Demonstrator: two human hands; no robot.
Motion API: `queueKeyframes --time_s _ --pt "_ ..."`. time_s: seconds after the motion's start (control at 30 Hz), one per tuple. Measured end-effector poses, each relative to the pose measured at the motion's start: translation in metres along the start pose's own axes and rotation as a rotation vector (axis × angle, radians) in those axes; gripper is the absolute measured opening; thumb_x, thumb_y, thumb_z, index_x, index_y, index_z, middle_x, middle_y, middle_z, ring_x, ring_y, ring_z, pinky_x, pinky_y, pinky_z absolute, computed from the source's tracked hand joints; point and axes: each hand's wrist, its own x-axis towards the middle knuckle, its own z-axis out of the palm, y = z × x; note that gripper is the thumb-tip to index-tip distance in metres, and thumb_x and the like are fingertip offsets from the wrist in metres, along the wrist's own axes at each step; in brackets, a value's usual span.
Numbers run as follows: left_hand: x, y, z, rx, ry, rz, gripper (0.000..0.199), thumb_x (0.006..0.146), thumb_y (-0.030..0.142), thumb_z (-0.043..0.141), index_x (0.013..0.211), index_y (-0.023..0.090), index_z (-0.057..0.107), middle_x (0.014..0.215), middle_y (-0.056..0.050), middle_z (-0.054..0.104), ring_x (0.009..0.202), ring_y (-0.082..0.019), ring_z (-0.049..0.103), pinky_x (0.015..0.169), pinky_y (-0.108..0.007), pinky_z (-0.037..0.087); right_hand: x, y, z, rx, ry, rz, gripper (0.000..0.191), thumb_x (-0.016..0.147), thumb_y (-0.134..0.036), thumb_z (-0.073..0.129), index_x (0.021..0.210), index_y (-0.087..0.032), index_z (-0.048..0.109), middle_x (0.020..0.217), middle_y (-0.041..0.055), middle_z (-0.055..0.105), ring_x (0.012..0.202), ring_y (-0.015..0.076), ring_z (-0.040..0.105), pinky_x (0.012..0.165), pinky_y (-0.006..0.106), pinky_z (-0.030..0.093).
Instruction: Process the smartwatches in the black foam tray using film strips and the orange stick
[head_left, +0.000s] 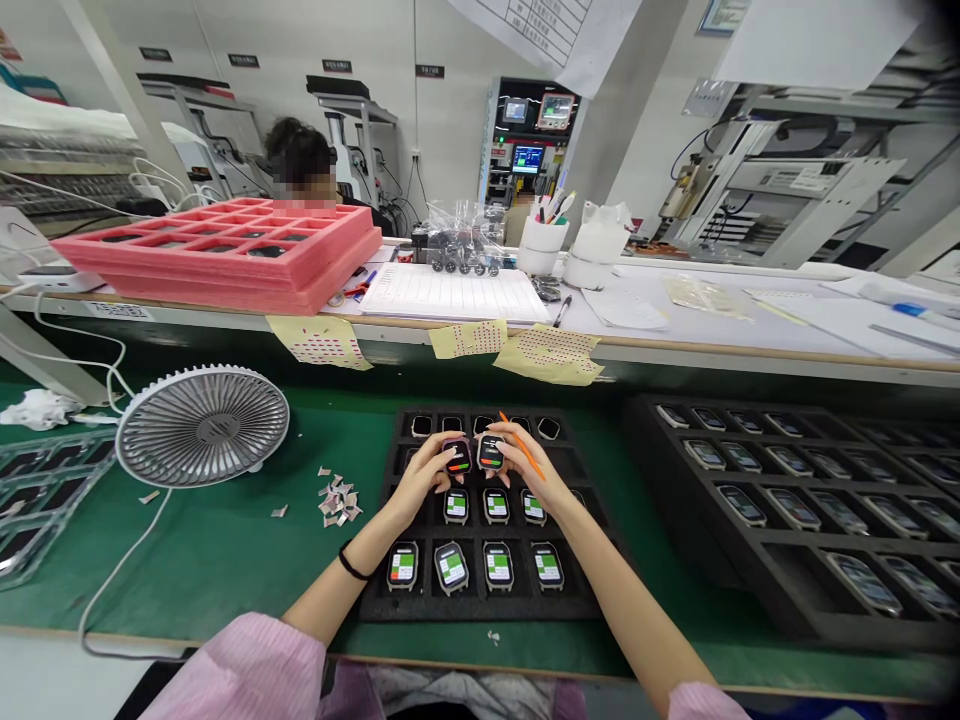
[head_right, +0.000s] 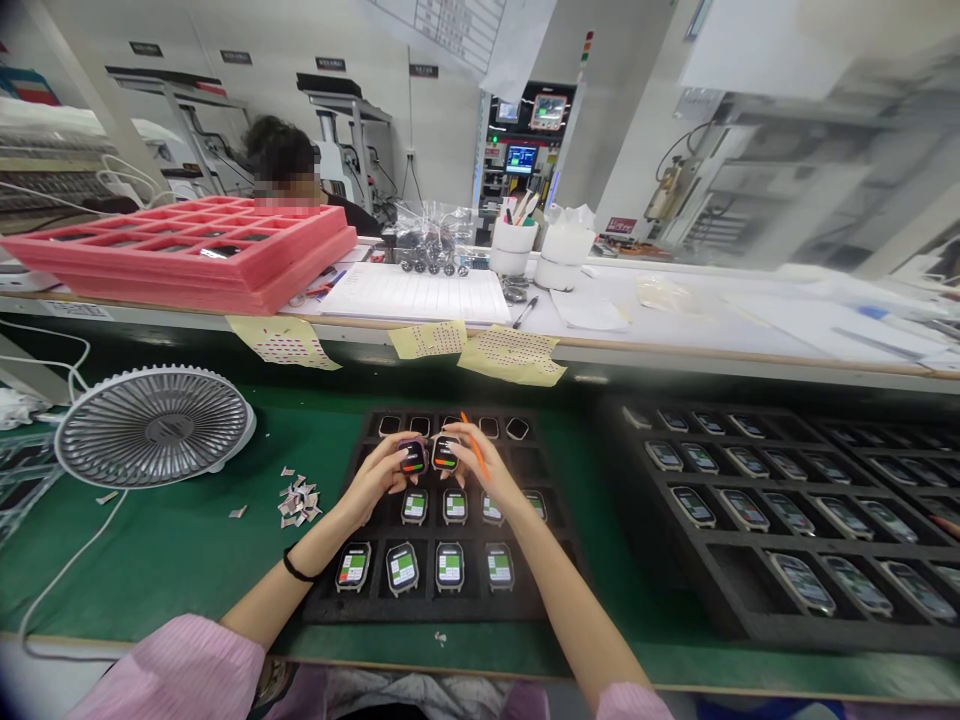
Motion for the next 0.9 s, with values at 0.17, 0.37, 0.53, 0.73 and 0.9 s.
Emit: queueKeyframes --time_s 0.17,0.37,0.53,0.73,0.9 --pt "-0.0013 0.0014 0.0024 0.048 0.023 0.027 0.044 0.078 0.044 0.066 0.115 0.022 0.056 0.114 -0.008 0.055 0.058 -0.005 0.049 0.043 -0.016 0.03 0.0009 0.0022 0.0 0.004 0.003 0.003 0.036 0.082 -0.044 0.06 0.111 -0.024 0.053 0.11 0.0084 0.063 0.06 0.0138 0.064 0.04 0.021 0.043" --pt "-0.0005 -0.0003 0.0005 0.01 -0.003 0.027 0.041 0.081 0.044 0.062 0.116 0.022 0.055 0.111 -0.007 0.054 0.059 -0.006 0.053 0.044 -0.017 0.031 0.0005 0.0028 -0.001 0.012 -0.011 0.01 0.034 0.082 -0.04 0.061 0.112 -0.025 0.053 0.109 0.0073 0.061 0.062 0.0141 0.065 0.041 0.021 0.045" --pt "-0.0004 0.0004 0.0002 -0.033 -0.019 0.011 0.042 0.081 0.046 0.062 0.115 0.021 0.056 0.11 -0.007 0.054 0.065 -0.01 0.058 0.044 -0.017 0.031 0.0004 0.0021 -0.0005 0.016 -0.028 0.006 0.037 0.08 -0.036 0.065 0.113 -0.025 0.052 0.111 0.0074 0.059 0.065 0.0143 0.064 0.041 0.021 0.045" --pt "-0.0009 -0.0003 0.0011 0.001 0.004 0.029 0.041 0.081 0.043 0.063 0.115 0.022 0.055 0.105 -0.006 0.055 0.062 -0.008 0.055 0.045 -0.018 0.032 -0.0012 0.0001 0.0017 0.011 -0.046 0.01 0.044 0.076 -0.032 0.07 0.115 -0.028 0.05 0.111 0.0055 0.056 0.071 0.0141 0.064 0.043 0.019 0.046" --pt "0.0016 -0.004 -0.0007 0.053 0.009 0.049 0.047 0.076 0.043 0.068 0.116 0.022 0.055 0.108 -0.007 0.055 0.061 -0.008 0.052 0.044 -0.017 0.032 -0.0023 -0.0011 0.0028 0.0 -0.053 0.014 0.044 0.076 -0.031 0.07 0.115 -0.028 0.049 0.112 0.0049 0.055 0.075 0.0143 0.063 0.043 0.019 0.046"
